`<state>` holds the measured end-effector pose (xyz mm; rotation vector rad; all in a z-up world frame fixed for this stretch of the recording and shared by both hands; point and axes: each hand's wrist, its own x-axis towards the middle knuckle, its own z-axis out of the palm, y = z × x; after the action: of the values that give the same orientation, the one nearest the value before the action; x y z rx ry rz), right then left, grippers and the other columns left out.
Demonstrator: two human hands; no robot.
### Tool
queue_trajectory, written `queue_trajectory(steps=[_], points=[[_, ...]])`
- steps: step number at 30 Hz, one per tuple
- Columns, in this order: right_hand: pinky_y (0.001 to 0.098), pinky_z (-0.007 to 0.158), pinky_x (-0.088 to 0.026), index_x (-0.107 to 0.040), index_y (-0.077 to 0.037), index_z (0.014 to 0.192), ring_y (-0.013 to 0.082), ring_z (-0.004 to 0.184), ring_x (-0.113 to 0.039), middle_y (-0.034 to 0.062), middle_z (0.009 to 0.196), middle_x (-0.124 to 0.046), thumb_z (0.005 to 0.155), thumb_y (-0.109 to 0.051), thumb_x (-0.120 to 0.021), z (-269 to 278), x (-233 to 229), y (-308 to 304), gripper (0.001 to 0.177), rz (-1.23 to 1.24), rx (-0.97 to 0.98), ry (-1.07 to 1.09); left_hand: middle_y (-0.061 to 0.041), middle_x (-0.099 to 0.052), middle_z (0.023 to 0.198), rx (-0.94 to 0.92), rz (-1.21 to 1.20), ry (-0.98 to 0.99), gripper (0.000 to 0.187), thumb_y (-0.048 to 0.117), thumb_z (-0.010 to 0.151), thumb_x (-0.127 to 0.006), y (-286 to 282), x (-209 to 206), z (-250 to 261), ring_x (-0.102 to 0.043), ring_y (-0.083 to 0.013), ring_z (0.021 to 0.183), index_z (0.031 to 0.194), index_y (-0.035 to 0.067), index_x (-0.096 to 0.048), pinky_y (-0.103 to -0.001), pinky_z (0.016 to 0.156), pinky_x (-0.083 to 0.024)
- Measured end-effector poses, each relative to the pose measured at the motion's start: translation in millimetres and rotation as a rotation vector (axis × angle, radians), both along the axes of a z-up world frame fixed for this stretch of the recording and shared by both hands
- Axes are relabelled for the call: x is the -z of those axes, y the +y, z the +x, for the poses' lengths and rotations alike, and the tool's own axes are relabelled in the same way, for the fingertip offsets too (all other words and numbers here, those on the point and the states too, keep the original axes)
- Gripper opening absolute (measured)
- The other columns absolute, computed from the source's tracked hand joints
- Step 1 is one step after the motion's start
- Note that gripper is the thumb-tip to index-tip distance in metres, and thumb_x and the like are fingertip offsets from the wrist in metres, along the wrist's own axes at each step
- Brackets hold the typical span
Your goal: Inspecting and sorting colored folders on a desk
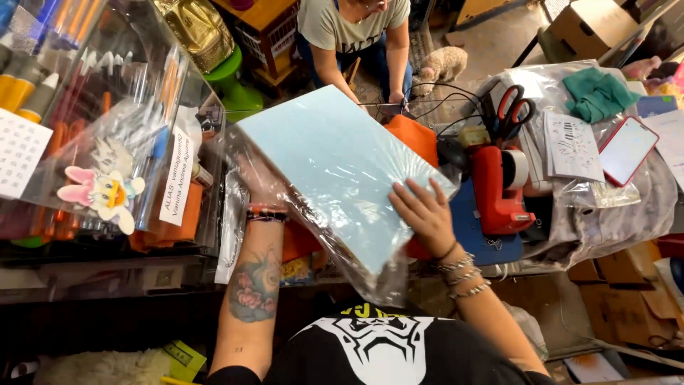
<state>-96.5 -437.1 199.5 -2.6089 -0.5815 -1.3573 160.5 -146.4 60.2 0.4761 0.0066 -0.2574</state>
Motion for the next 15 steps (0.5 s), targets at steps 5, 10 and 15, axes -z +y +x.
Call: queue_trajectory(steps=[5, 10, 15], points=[[0.0574, 0.12, -0.032, -0.068, -0.021, 0.134, 0.0289, 0.125, -0.063, 0.0055, 0.138, -0.067, 0.107, -0.018, -0.053, 12.0, 35.6, 22.5, 0.032, -0.089, 0.12, 0.058, -0.022, -0.03, 0.162, -0.102, 0.239, 0.174, 0.082, 0.069, 0.099, -0.028, -26.0, -168.3, -81.5, -0.023, -0.0359, 0.154, 0.154, 0.009, -0.032, -0.051, 0.128, -0.013], [0.0664, 0.121, -0.007, -0.055, -0.014, 0.149, 0.0393, 0.141, -0.044, 0.0116, 0.15, -0.056, 0.065, -0.037, -0.088, -12.0, -1.1, 13.0, 0.093, -0.007, 0.131, 0.708, -0.018, -0.033, 0.157, -0.389, 1.298, -0.469, 0.051, 0.033, 0.107, -0.055, -16.1, -168.1, -132.3, -0.026, -0.0395, 0.15, 0.149, 0.006, -0.043, -0.057, 0.123, -0.02], [0.0613, 0.122, -0.018, -0.06, -0.007, 0.139, 0.04, 0.133, -0.048, 0.0146, 0.135, -0.059, 0.081, -0.029, -0.079, -3.9, 5.2, -16.4, 0.065, 0.174, 0.155, 0.783, -0.008, -0.06, 0.128, -0.181, 1.428, -1.141, 0.032, 0.003, 0.094, -0.064, -37.0, -130.3, -148.3, -0.054, -0.0348, 0.128, 0.125, 0.01, -0.063, -0.051, 0.114, -0.038]])
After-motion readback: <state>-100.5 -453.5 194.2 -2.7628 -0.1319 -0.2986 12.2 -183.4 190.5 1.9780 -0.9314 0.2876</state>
